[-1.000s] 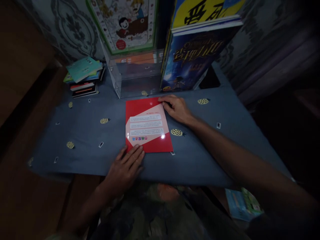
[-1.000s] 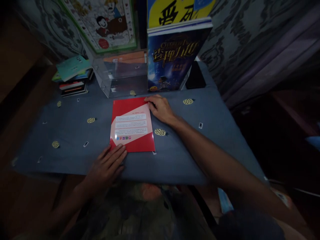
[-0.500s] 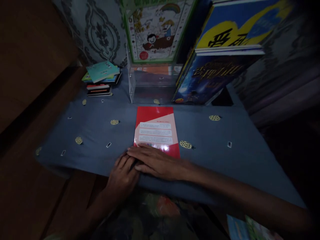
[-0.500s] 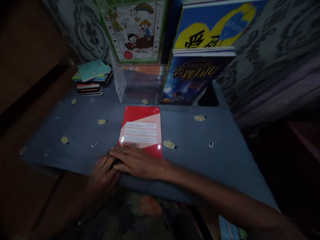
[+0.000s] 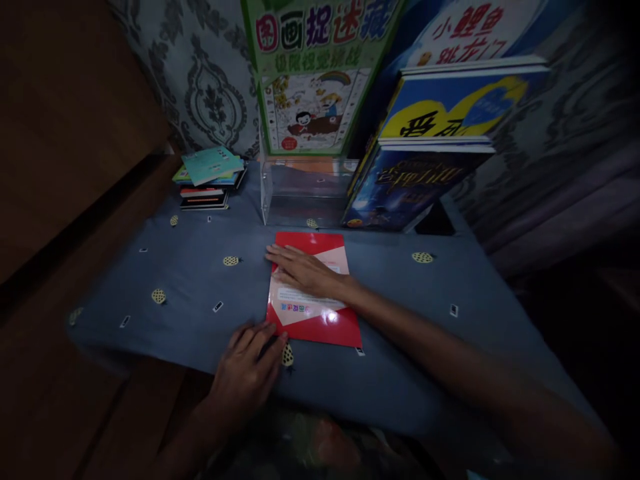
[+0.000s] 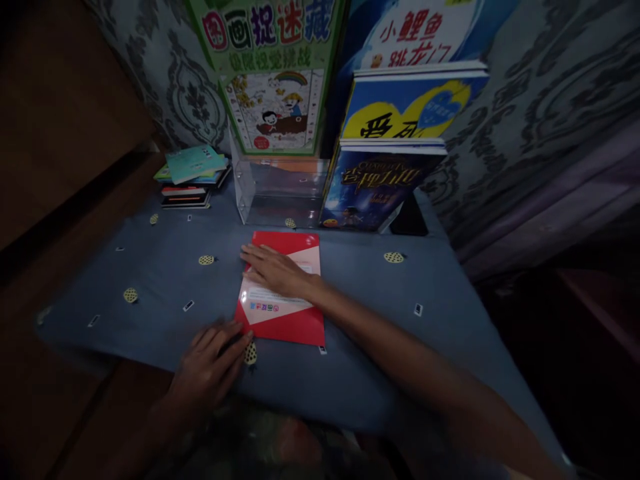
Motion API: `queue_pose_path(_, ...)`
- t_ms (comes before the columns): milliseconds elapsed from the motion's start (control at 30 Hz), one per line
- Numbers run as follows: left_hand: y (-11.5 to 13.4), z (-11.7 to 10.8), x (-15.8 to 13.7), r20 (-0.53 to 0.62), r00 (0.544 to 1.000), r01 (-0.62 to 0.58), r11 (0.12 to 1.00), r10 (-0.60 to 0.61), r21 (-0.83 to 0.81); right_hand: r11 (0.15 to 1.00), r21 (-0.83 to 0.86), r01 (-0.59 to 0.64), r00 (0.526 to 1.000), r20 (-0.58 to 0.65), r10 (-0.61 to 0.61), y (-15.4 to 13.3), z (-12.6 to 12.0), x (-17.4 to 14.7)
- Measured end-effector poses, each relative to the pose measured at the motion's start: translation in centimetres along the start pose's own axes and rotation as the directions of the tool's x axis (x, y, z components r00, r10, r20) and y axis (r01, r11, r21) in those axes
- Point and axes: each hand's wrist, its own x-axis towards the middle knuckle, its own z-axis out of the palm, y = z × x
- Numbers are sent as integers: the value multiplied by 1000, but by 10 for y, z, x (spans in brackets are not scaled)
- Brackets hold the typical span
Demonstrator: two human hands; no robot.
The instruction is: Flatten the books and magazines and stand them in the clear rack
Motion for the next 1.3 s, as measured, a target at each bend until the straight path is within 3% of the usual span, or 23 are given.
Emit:
queue_pose_path(233, 2, -1, 2, 22, 1000, 18, 1000, -18, -1, 987, -81, -142, 980, -152, 129, 49, -16, -7)
queue_pose_path(400, 2, -1, 3, 43, 998, 34, 999, -34, 10, 961, -114, -251, 944, -246, 218, 62, -17, -34)
queue_pose_path(633, -6, 12, 13, 113, 991, 66, 998, -66, 6, 929, -164, -331, 922, -264, 282, 42, -7, -67)
queue_pose_path(800, -11, 16, 14, 222, 975, 4, 1000, 0, -18, 926, -196, -323, 932, -233, 276, 27, -3, -81)
queue_pose_path(1067, -12, -16, -12, 350, 915, -194, 980, 199, -51, 955, -139, -261, 951, -209, 229, -12, 8, -129)
queue_pose_path(1300, -19, -41, -14, 232, 920, -296, 948, 315, -116, 964, 98, -245, 964, -81, 253, -39, -4, -165)
